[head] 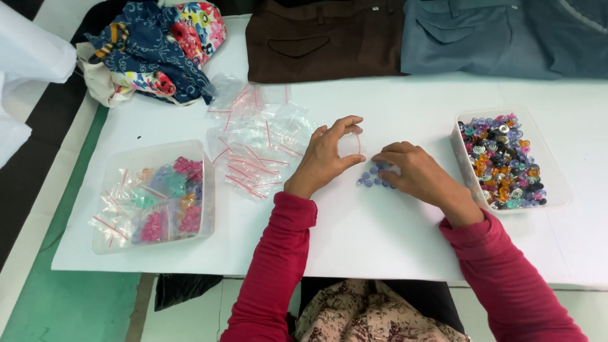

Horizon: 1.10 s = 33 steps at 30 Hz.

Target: Sorting various colored buttons from a container and placing them into small resealable plastic bags.

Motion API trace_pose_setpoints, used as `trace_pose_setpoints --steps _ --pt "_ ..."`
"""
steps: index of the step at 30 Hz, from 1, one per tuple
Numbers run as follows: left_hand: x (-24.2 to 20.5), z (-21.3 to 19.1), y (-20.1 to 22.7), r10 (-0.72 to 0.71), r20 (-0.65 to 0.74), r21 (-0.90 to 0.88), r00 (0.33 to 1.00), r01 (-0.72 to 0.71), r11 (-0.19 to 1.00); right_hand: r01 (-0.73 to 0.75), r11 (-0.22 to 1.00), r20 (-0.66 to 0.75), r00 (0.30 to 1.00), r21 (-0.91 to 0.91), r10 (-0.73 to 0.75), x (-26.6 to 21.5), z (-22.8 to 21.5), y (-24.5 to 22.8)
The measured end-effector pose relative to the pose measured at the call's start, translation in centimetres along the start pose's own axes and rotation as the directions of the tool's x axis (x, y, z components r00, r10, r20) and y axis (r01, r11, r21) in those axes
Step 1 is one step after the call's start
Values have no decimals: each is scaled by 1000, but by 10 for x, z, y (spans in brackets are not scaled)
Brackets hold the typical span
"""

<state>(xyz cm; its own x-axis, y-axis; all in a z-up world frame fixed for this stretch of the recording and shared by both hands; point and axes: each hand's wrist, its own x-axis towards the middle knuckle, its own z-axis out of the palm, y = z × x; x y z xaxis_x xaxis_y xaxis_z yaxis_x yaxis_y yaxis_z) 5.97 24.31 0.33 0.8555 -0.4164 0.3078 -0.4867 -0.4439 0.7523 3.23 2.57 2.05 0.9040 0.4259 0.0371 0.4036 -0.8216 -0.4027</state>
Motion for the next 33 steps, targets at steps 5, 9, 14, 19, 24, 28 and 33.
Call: trace_pose_setpoints --steps 5,9,14,19,24,28,33 --pt "3 4 9 35 28 -197 999 -29 980 18 999 -20 1000 -36 -18 6 7 13" --pt "2 13 7 14 34 -261 999 -4 965 -20 1000 -18 1000 -12 19 8 12 24" --pt "5 25 -3 22 -12 -229 1000 -24 973 64 990 -267 963 130 -27 2 7 29" --pt "6 36 -9 28 -63 -186 998 -40 982 314 854 -544 838 414 -43 -7 -10 7" --pt "3 39 -4 47 -76 -57 996 -52 997 322 912 -483 859 253 -169 -7 4 -1" --pt "-1 32 10 37 15 -96 999 -36 995 298 931 -488 857 208 -166 -8 10 0" --pt "1 17 24 105 81 -150 991 -92 984 251 957 -467 870 148 -156 -6 8 3"
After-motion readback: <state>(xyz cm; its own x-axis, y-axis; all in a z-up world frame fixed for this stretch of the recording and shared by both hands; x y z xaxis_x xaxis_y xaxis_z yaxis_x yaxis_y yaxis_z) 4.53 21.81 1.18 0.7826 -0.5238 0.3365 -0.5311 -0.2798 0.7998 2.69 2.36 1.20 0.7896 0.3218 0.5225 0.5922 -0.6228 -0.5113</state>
